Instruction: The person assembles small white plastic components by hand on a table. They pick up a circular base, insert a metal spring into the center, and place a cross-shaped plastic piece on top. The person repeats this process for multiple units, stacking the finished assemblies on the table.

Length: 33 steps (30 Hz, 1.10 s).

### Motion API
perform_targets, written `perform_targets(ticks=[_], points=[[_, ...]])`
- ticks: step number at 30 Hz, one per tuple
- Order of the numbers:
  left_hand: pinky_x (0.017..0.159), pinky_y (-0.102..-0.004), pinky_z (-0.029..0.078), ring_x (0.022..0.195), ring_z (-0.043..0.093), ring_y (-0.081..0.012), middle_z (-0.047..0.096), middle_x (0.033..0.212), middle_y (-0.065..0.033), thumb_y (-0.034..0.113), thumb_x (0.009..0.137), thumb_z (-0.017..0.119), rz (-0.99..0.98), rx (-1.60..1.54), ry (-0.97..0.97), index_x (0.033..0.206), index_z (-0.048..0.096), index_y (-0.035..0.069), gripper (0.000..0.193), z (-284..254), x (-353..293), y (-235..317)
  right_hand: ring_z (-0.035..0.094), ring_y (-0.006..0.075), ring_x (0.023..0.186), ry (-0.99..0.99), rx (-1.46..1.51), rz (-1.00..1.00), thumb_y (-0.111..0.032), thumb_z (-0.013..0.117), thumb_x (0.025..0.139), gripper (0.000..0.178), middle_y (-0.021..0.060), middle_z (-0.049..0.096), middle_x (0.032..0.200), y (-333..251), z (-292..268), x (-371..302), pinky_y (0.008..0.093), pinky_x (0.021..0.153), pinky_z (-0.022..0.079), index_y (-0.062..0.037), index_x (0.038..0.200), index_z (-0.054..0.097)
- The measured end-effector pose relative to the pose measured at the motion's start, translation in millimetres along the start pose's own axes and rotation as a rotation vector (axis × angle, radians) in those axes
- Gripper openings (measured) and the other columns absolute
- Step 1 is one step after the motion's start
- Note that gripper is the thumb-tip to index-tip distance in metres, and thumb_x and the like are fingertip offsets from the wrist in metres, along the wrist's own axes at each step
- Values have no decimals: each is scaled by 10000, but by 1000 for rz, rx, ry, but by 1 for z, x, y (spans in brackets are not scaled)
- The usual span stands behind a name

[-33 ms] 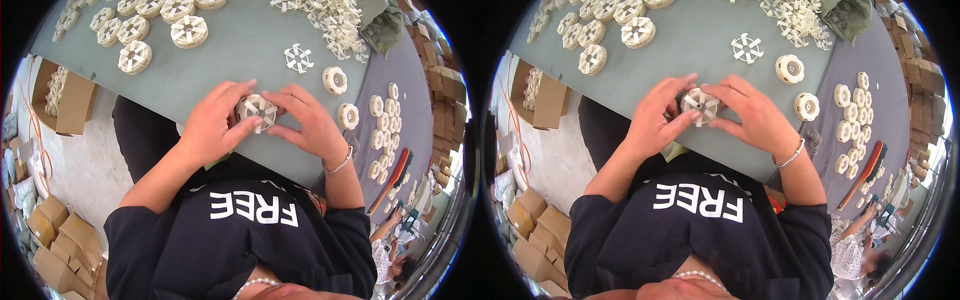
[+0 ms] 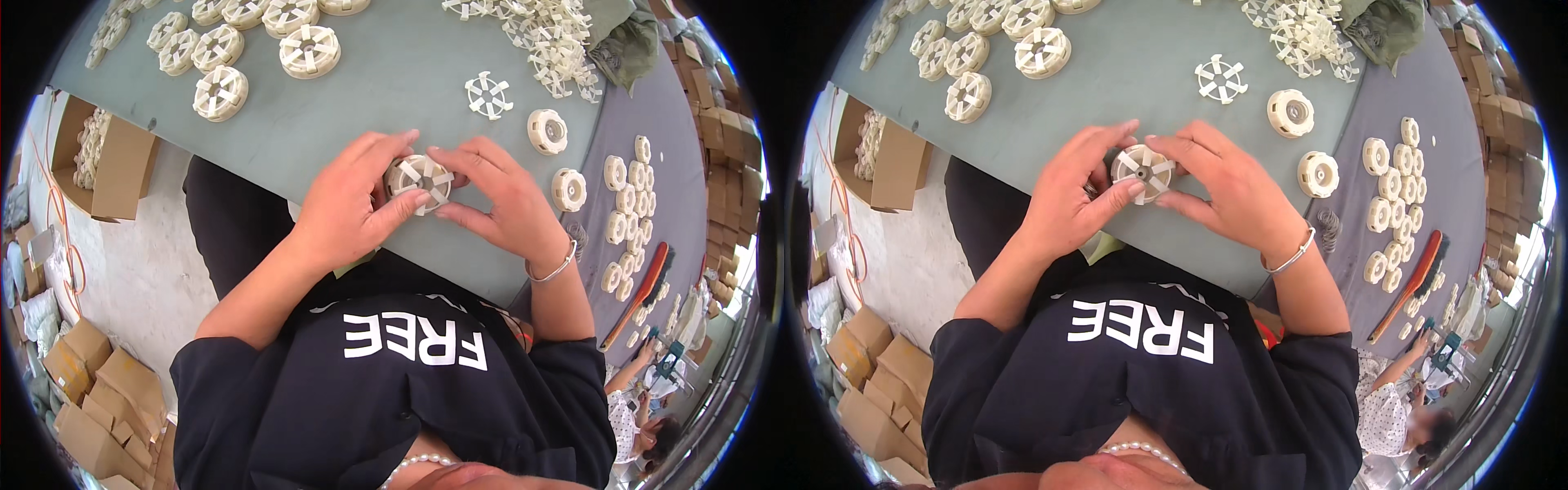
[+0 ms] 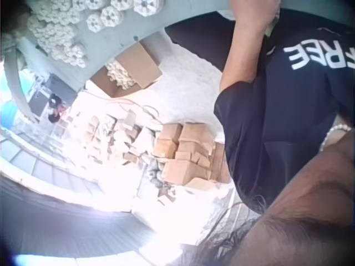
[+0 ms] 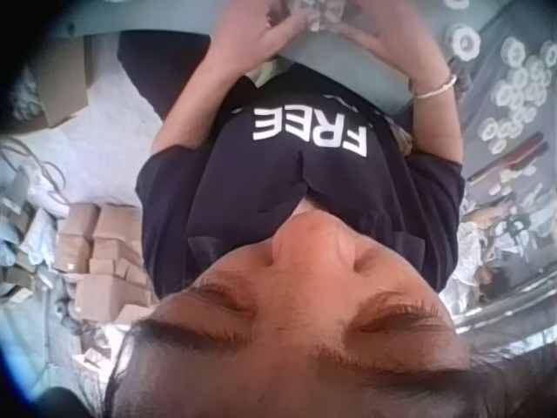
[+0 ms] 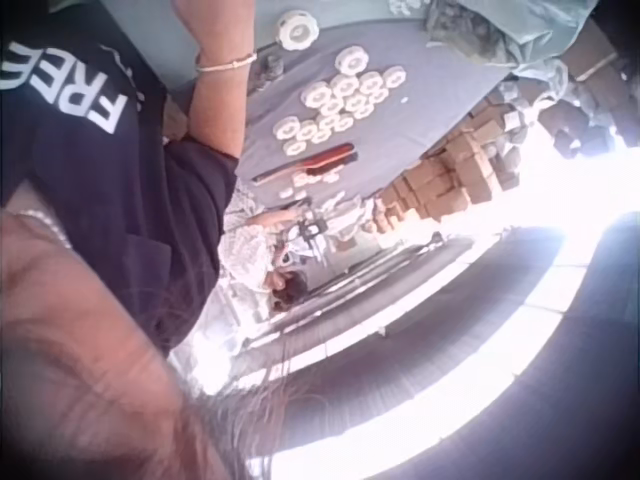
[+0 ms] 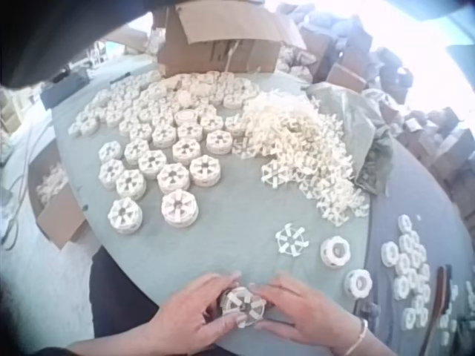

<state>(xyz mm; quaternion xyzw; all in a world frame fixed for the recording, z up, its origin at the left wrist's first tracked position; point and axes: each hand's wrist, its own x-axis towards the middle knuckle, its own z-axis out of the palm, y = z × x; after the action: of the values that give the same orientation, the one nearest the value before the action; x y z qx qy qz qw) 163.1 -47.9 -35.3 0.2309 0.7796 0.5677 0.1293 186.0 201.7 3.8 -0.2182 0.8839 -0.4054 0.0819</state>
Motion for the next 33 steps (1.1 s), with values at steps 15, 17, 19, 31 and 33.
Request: perform_targets(ticks=[15,17,19,31,33], points=[[663,-291,528,735,602,-148,586,1501,-110,113,834,869,4,183,-124,1533,582,79,756,-2,-3,11,686,259,883,24,-235,21,-192,879,850,611,103,659,1242,-4,6,-11,392,793,581,-129,1419,666],[645,-286,520,719,593,-147,583,1509,-109,120,816,889,-6,311,20,1522,590,77,767,-11,5,3,681,247,844,137,-224,61,-178,876,860,623,116,644,1314,4,-8,-7,392,774,584,-144,1445,665],[623,-279,508,692,577,-137,590,1499,-112,105,820,883,43,459,273,1503,605,77,738,-16,15,-3,692,265,847,339,-354,194,-181,859,881,611,131,615,1404,14,-18,5,409,779,595,-163,1459,660],[1004,-484,573,1264,664,-368,613,1489,-136,277,930,782,271,392,-42,1429,642,149,534,67,113,18,685,114,650,197,215,388,-175,722,983,251,83,727,988,7,-2,-75,294,608,565,-58,1205,719],[1017,-475,575,1270,662,-363,598,1510,-121,305,920,794,278,357,-117,1450,621,161,576,97,139,25,666,76,630,276,472,501,-159,681,1012,243,83,746,968,13,2,-84,282,583,545,-37,1220,716]])
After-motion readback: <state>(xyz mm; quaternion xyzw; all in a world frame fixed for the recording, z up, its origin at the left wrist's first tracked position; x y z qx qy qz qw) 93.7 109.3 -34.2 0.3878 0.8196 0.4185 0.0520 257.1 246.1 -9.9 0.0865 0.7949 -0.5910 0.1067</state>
